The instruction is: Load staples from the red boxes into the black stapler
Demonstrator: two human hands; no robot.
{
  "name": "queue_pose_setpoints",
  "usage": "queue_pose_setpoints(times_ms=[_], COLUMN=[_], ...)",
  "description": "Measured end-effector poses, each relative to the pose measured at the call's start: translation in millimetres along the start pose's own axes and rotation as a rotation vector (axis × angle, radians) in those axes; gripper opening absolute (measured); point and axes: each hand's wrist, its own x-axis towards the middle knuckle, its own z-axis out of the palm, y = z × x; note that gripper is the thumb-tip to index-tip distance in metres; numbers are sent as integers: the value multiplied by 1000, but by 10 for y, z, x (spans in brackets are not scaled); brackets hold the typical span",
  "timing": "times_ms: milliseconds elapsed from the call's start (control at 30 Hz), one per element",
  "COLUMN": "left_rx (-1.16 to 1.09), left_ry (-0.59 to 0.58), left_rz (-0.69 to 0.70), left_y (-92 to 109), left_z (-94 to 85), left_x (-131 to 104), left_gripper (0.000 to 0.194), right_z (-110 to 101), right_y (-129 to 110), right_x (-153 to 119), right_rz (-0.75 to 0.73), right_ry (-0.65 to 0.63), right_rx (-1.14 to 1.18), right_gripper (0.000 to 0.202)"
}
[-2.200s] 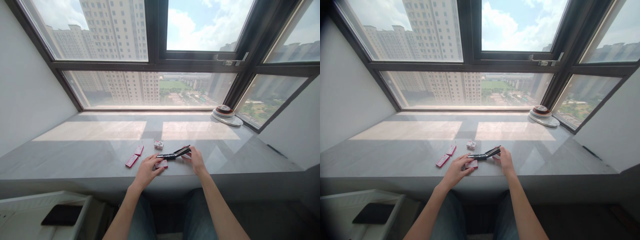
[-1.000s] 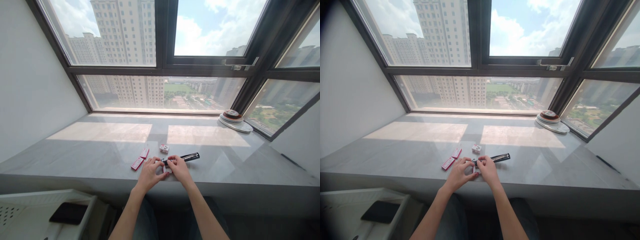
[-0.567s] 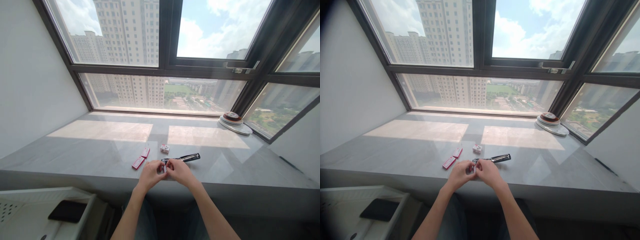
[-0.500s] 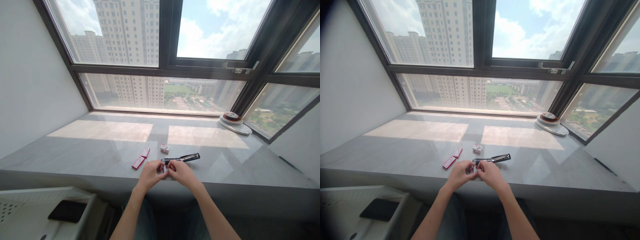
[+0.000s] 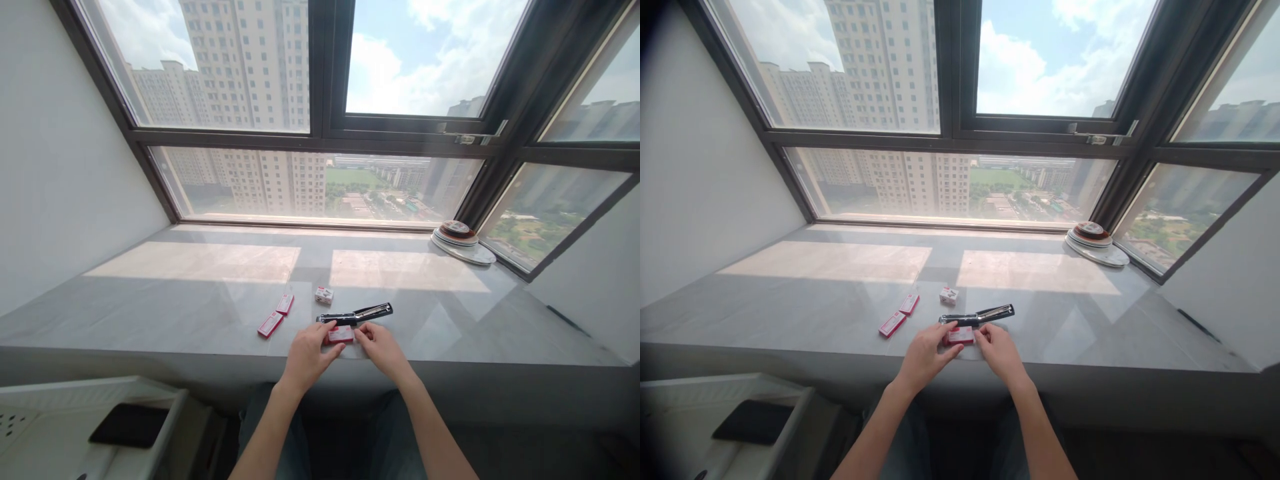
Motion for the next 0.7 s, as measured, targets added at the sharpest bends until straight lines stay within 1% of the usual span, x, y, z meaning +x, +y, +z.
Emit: queue_pose_setpoints(times_ms=[100,133,167,233,300,333,400,500,600,700], left_rx=[79,81,76,64,67,76,101,154,220,272], left_ry=[16,16,15,5,-8,-13,-16,-13,-11,7], left_rz=[-11,-18,-28,-60,-101,-120,-147,-161,-166,-163], left_y=[12,6,0,-2,17,34,77,137,165,168], left_z=[70,84,92,96,86,78,61,52,70,94], left_x=[22,32,45,77,109,123,141,143,130,112], left_gripper=[54,56,56,52,49,47,44,40,37,35], right_z=[-212,-311,-410,-580,-668,-673,-605,-367,-106,45], right_y=[156,191,207,174,66,-6,-162,-379,-538,-625], right_x=[42,68,106,220,379,467,639,833,929,958], right_rz=[200,228,219,115,-15,-74,-178,-289,-361,-428], right_ry=[55,78,97,111,65,24,-47,-93,-158,-244], right_rx=[86,124,166,246,307,327,323,196,8,-156], right_gripper=[46,52,58,62,60,59,56,48,41,34])
